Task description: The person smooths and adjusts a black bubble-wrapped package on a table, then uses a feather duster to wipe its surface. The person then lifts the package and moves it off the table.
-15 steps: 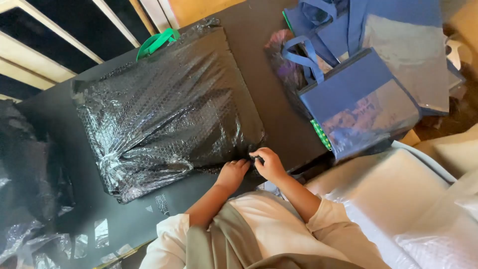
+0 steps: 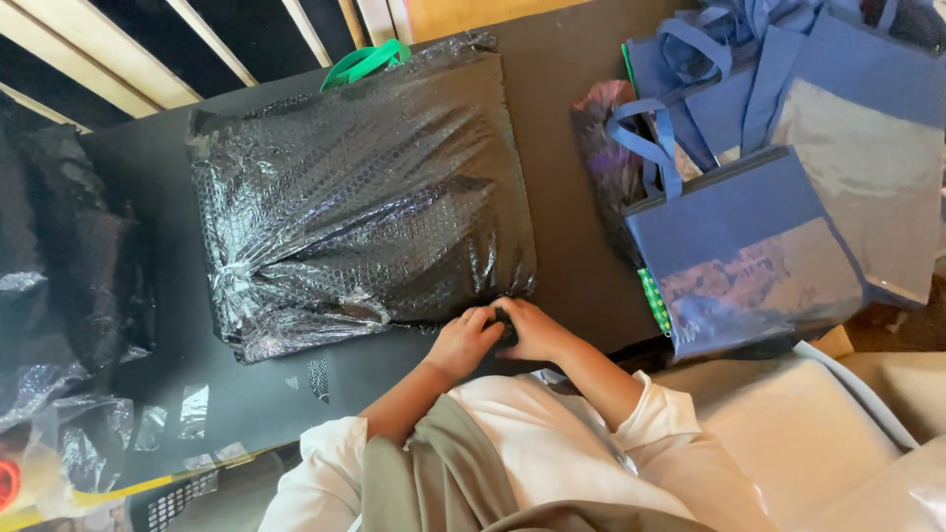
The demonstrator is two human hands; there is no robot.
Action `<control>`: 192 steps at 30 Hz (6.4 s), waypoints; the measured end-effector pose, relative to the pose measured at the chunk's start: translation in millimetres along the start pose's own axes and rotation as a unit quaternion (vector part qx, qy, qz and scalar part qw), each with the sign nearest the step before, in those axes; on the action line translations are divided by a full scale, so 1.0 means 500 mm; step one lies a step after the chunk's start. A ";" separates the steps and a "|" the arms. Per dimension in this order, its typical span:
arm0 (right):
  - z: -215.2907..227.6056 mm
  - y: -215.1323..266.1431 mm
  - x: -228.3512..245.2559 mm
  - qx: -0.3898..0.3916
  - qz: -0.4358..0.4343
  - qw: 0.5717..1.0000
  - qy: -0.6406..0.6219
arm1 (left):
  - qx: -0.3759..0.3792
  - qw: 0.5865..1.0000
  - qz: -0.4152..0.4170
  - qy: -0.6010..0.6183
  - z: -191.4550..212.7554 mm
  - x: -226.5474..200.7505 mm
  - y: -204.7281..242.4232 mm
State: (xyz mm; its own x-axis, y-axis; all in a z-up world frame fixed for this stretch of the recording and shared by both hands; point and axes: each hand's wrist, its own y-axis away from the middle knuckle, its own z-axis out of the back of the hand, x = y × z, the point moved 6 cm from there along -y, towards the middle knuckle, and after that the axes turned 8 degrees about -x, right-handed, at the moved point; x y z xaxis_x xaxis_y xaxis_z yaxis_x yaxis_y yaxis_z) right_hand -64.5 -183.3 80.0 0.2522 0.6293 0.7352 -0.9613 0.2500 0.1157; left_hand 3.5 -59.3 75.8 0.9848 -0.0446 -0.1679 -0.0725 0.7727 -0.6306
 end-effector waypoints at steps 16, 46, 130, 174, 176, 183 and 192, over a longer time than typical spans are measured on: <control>0.004 -0.022 -0.094 -0.201 -0.007 0.976 -0.082 | 0.189 0.801 -0.258 -0.506 -0.057 0.047 -0.001; 0.179 -0.097 -0.023 -0.327 -0.108 0.939 -0.018 | -0.101 0.984 -0.050 -0.139 0.031 0.044 -0.096; 0.181 -0.133 -0.035 -0.252 -0.194 0.948 -0.018 | 0.120 0.944 0.270 0.144 0.397 0.089 -0.172; 0.175 -0.121 0.003 -0.318 -0.091 0.944 0.012 | -0.043 0.982 0.022 -0.181 0.090 0.119 -0.170; 0.193 -0.114 0.030 -0.302 -0.104 0.947 0.024 | -0.037 0.982 0.027 -0.183 0.074 0.127 -0.160; 0.112 -0.158 -0.198 -0.265 -0.213 0.927 -0.160 | 0.220 0.957 0.187 0.034 0.182 0.085 -0.194; 0.199 -0.102 -0.115 -0.303 -0.215 0.885 -0.281 | 0.279 0.689 -0.044 0.668 0.761 -0.129 -0.305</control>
State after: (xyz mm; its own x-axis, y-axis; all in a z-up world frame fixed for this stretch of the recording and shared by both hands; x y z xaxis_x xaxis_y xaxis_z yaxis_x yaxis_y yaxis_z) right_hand -41.0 -305.5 98.4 0.3205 -0.0425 0.9463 -0.5113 0.8332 0.2106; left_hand 11.0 66.5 471.0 -0.0691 -0.3626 -0.9294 0.4170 0.8358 -0.3571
